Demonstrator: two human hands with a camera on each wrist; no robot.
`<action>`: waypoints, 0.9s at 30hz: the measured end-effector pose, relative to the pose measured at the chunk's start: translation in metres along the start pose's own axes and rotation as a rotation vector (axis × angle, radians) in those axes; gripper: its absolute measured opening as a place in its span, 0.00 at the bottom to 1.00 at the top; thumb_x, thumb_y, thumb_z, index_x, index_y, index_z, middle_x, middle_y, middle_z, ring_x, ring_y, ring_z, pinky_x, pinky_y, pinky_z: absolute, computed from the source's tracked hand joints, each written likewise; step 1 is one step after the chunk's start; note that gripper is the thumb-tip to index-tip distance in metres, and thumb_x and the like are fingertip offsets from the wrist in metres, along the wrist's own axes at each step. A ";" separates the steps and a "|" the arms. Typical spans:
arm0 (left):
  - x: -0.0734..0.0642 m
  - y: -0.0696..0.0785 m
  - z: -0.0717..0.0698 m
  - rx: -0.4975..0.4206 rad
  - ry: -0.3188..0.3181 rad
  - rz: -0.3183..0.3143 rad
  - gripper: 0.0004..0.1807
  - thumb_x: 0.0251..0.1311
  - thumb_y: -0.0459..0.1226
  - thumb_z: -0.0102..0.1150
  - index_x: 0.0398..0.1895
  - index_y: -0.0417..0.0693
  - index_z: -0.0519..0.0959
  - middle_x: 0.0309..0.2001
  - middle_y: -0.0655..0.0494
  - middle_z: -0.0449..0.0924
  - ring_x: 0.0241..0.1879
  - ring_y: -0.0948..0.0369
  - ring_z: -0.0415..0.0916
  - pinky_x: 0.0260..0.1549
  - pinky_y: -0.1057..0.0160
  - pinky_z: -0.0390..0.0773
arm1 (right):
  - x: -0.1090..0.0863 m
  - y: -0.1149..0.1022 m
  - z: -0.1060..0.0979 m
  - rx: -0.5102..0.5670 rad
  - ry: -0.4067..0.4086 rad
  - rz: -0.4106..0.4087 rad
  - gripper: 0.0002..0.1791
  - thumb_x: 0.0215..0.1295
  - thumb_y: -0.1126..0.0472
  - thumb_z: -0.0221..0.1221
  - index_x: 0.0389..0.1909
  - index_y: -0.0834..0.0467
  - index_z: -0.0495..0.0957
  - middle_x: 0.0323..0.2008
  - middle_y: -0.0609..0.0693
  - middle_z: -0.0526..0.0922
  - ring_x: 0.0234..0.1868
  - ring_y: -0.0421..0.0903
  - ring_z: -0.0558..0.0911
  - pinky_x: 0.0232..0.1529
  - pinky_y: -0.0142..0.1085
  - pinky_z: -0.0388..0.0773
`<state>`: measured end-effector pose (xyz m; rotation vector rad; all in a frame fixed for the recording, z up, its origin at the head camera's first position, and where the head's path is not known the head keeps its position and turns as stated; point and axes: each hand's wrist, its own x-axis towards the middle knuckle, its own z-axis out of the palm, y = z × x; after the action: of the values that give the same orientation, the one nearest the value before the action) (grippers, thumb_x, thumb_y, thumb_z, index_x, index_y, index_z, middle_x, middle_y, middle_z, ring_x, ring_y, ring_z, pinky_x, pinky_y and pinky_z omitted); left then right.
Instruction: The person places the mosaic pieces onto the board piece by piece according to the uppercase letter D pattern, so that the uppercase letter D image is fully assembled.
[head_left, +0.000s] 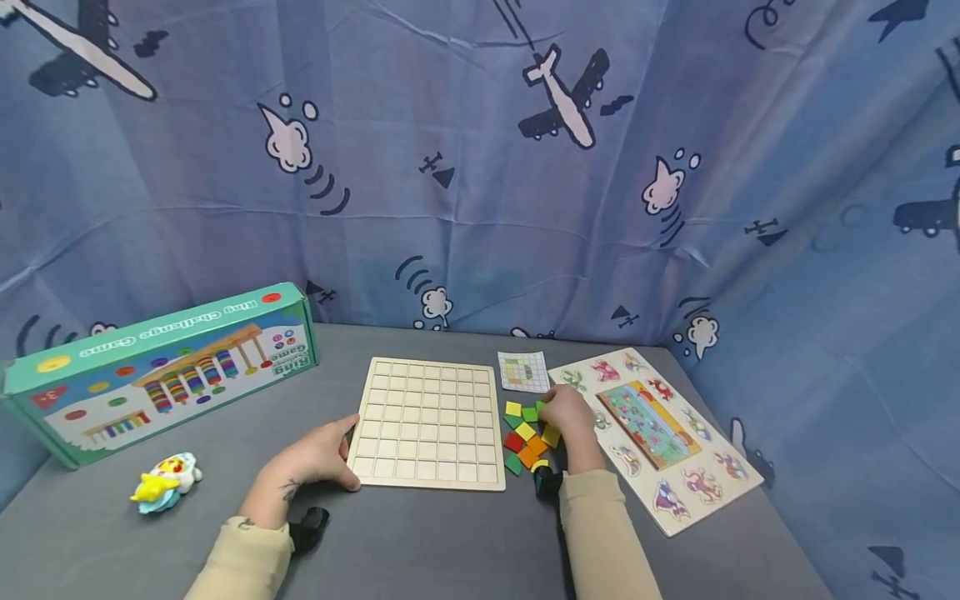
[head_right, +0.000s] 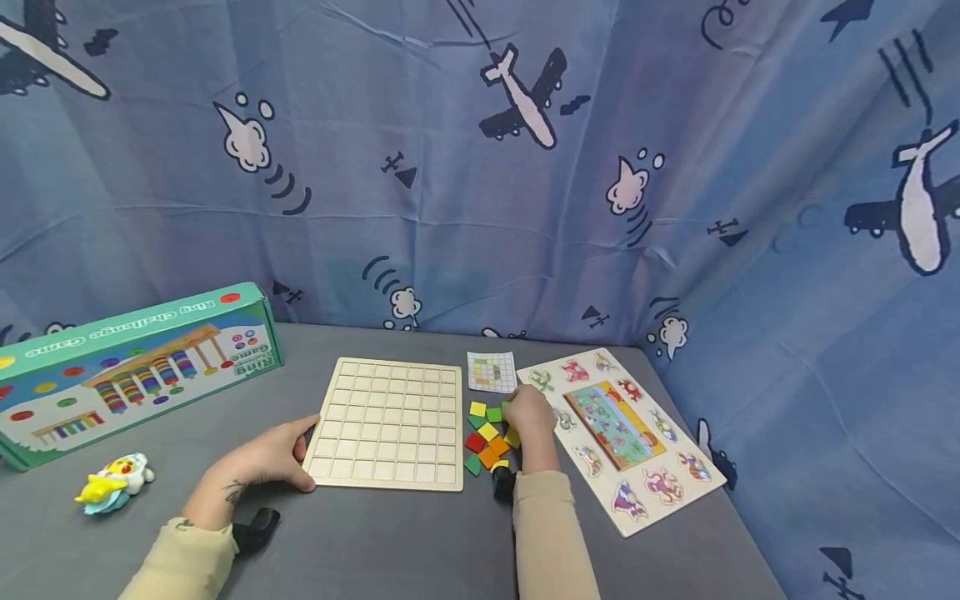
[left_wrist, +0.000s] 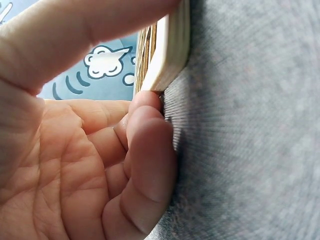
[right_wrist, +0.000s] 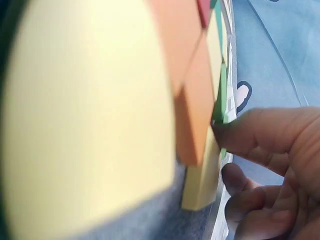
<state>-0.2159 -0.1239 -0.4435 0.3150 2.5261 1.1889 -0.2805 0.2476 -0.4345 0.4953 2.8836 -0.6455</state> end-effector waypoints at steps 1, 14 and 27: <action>0.000 0.000 0.000 0.001 0.000 0.001 0.59 0.25 0.25 0.75 0.68 0.29 0.53 0.24 0.49 0.72 0.22 0.59 0.67 0.21 0.63 0.68 | 0.000 0.000 0.000 -0.006 0.001 -0.004 0.18 0.53 0.60 0.60 0.45 0.61 0.79 0.43 0.58 0.79 0.35 0.51 0.75 0.37 0.45 0.71; 0.001 -0.002 0.001 0.013 0.008 -0.019 0.59 0.25 0.26 0.75 0.68 0.31 0.54 0.23 0.50 0.71 0.22 0.59 0.66 0.21 0.64 0.66 | -0.001 -0.008 -0.008 0.081 0.087 -0.088 0.17 0.48 0.56 0.62 0.40 0.59 0.76 0.40 0.56 0.77 0.33 0.51 0.73 0.31 0.40 0.68; 0.001 0.001 -0.001 0.003 0.003 -0.008 0.59 0.24 0.26 0.75 0.68 0.29 0.53 0.24 0.49 0.71 0.22 0.59 0.66 0.21 0.64 0.66 | -0.011 -0.078 0.019 0.909 0.045 -0.362 0.15 0.51 0.74 0.57 0.42 0.63 0.73 0.22 0.45 0.69 0.18 0.39 0.65 0.20 0.29 0.64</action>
<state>-0.2169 -0.1234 -0.4426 0.3036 2.5296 1.1842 -0.2958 0.1692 -0.4186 0.0491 2.5701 -2.0270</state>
